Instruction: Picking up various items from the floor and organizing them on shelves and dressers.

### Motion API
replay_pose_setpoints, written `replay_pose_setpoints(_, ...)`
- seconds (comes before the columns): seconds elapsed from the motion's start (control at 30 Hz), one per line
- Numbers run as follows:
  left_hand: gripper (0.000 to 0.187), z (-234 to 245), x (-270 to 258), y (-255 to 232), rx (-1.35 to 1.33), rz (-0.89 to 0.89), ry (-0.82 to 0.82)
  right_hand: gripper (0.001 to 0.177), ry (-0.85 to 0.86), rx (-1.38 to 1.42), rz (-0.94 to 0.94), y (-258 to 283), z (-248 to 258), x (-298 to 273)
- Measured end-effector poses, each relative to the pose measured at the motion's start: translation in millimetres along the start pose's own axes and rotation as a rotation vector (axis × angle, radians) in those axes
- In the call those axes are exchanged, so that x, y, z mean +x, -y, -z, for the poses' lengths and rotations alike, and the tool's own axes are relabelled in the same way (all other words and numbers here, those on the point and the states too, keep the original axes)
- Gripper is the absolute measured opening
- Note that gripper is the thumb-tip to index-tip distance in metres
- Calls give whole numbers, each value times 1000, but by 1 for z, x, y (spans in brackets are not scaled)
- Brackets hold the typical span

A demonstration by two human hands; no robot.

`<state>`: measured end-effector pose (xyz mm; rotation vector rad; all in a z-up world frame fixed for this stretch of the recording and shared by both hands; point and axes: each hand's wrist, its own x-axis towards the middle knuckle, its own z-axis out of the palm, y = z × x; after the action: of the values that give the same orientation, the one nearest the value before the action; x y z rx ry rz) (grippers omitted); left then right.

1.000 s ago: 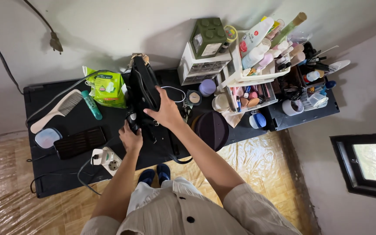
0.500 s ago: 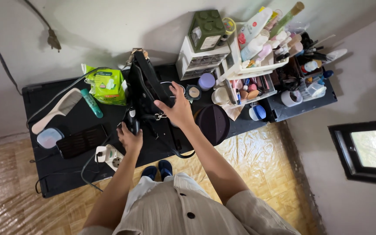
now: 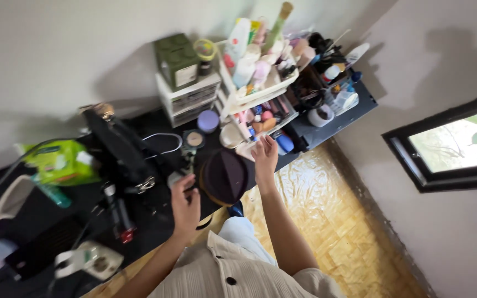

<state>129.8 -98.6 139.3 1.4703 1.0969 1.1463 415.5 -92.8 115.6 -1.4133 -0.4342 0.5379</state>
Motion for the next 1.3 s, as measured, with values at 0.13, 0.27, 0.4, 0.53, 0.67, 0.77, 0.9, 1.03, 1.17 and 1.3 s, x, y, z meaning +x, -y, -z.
replay_pose_setpoints(0.13, 38, -118, 25, 33, -215, 161, 171, 42, -85, -33, -62, -20, 56, 72)
replay_pose_setpoints(0.27, 43, -228, 59, 51, -451, 580, 286, 55, -8, 38, -528, -26, 76, 137)
replay_pose_setpoints(0.4, 44, -291, 74, 52, -578, 894, 184, 62, 151, 131, -691, -23, 77, 165)
replay_pose_setpoints(0.53, 37, -316, 89, 56, -650, 883, -108, 71, 175, 194, -745, -18, 73, 175)
replay_pose_setpoints(0.67, 46, -316, 110, 49, -633, 769, -199, 81, 178, 264, -803, -21, 62, 188)
replay_pose_setpoints(0.77, 44, -314, 133, 48, -631, 733, -212, 83, 210, 289, -797, -27, 51, 201)
replay_pose_setpoints(0.9, 35, -310, 157, 50, -674, 803, -244, 83, 263, 293, -789, -34, 41, 221)
replay_pose_setpoints(1.03, 45, -304, 177, 44, -717, 740, -217, 84, 344, 294, -775, -30, 36, 242)
replay_pose_setpoints(1.17, 51, -300, 189, 33, -687, 756, -179, 82, 444, 330, -764, -32, 37, 259)
replay_pose_setpoints(1.3, 53, -297, 188, 48, -655, 732, -128, 79, 529, 278, -754, -17, 40, 262)
